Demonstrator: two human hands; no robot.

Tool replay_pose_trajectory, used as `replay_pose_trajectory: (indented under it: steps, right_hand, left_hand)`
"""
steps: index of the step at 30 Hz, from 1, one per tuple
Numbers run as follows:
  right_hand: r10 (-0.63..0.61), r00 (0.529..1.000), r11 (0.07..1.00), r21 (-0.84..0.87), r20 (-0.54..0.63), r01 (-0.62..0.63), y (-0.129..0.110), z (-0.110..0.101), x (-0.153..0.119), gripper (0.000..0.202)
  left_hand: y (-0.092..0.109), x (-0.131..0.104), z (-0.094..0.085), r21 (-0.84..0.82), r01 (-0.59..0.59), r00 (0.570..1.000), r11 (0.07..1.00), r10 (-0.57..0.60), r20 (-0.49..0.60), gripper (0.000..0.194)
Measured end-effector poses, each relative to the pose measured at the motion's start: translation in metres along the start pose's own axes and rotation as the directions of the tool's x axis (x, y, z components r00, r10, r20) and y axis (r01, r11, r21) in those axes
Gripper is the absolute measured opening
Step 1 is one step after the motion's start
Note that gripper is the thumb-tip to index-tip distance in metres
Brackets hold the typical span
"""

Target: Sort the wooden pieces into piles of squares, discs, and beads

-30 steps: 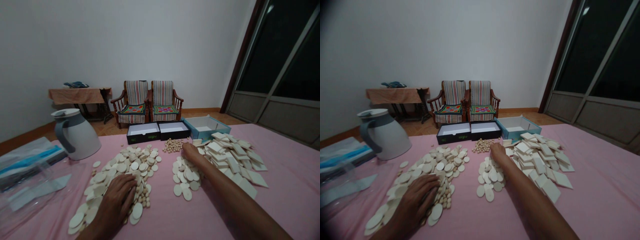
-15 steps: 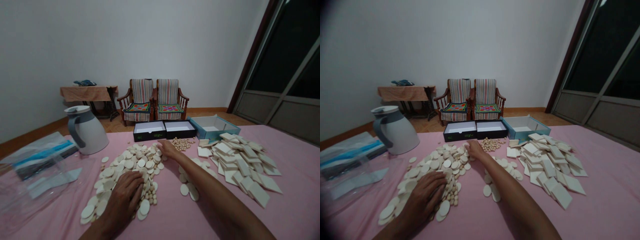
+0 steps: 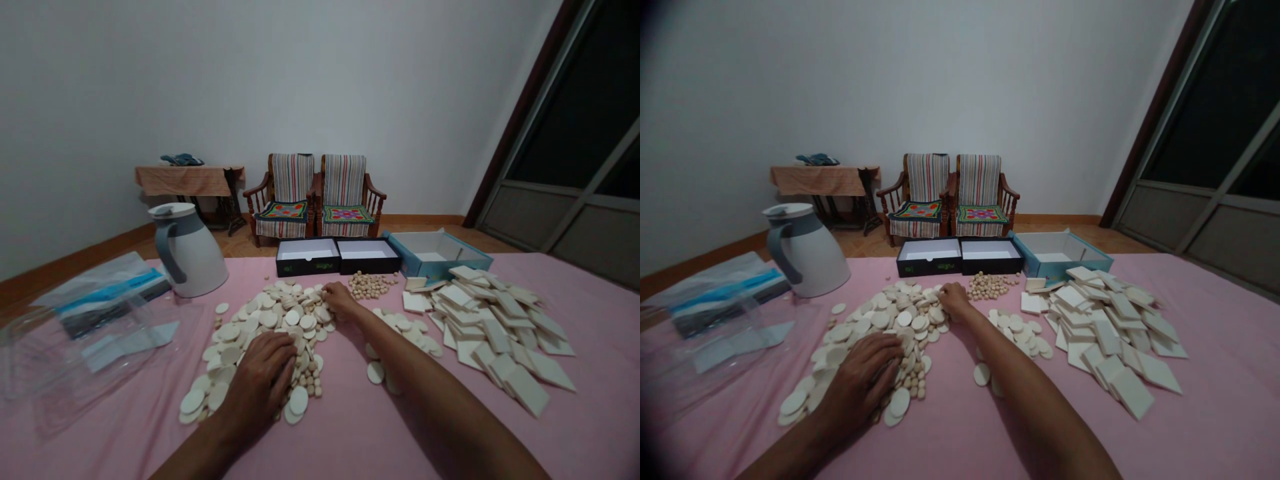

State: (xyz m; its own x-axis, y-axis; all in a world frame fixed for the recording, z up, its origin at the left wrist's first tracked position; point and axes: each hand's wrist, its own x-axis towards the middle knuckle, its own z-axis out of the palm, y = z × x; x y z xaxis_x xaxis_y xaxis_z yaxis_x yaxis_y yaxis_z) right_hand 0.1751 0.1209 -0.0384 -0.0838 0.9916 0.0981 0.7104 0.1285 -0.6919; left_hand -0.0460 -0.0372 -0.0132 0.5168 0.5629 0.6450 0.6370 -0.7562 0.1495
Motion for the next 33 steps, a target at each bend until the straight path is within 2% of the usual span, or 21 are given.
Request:
replay_pose_trajectory:
  steps: [5, 9, 11, 13, 15, 17, 20, 24, 28, 30, 33]
  right_hand:
    - [-0.042, 0.999, 0.987, 0.156, 0.018, 0.038, -0.006, -0.005, -0.030, 0.035]
    - [-0.174, 0.983, 0.948, 0.283, 0.067, 0.148, -0.021, -0.022, -0.054, 0.038]
    - [-0.257, 0.965, 0.923, 0.307, 0.047, 0.231, -0.024, -0.037, -0.061, 0.037]
    - [-0.283, 0.959, 0.933, 0.227, -0.015, 0.279, -0.023, -0.051, -0.066, 0.034]
    - [-0.254, 0.965, 0.961, 0.101, -0.064, 0.259, -0.019, -0.061, -0.072, 0.029]
    - [-0.227, 0.972, 0.973, 0.033, -0.054, 0.229, -0.013, -0.065, -0.081, 0.021]
    - [-0.248, 0.969, 0.965, -0.080, 0.015, 0.248, -0.008, -0.060, -0.101, 0.021]
    - [-0.272, 0.952, 0.896, -0.326, 0.137, 0.303, -0.011, -0.046, -0.128, 0.023]
    - [-0.277, 0.956, 0.860, -0.418, 0.097, 0.292, -0.020, -0.040, -0.140, 0.019]
    - [-0.263, 0.960, 0.854, -0.440, 0.100, 0.279, -0.024, -0.047, -0.140, 0.016]
    - [-0.206, 0.969, 0.857, -0.453, 0.137, 0.246, -0.025, -0.078, -0.136, 0.017]
  left_hand:
    - [0.001, 0.001, 0.000, -0.005, 0.005, 1.000, 1.000, -0.004, 0.008, 0.016]
    - [0.000, 0.000, 0.003, -0.003, 0.001, 1.000, 1.000, -0.001, 0.001, 0.016]
    - [-0.001, -0.001, 0.003, -0.003, -0.002, 1.000, 1.000, 0.002, 0.006, 0.016]
    - [-0.001, -0.001, 0.003, 0.002, -0.003, 1.000, 1.000, 0.003, 0.011, 0.016]
    - [0.000, 0.000, 0.003, 0.008, -0.007, 1.000, 1.000, 0.007, 0.008, 0.017]
    - [0.000, 0.001, 0.002, 0.010, -0.012, 1.000, 1.000, 0.012, 0.003, 0.017]
    - [0.002, 0.002, 0.002, 0.008, -0.020, 1.000, 1.000, 0.020, -0.011, 0.016]
    - [0.001, 0.003, 0.002, 0.012, -0.017, 1.000, 1.000, 0.018, -0.018, 0.016]
    - [-0.002, 0.002, 0.002, 0.012, -0.018, 1.000, 1.000, 0.018, -0.001, 0.017]
    - [-0.002, 0.002, 0.002, 0.012, -0.016, 1.000, 1.000, 0.016, 0.001, 0.017]
    - [-0.001, 0.002, 0.001, 0.009, -0.006, 1.000, 1.000, 0.006, 0.003, 0.016]
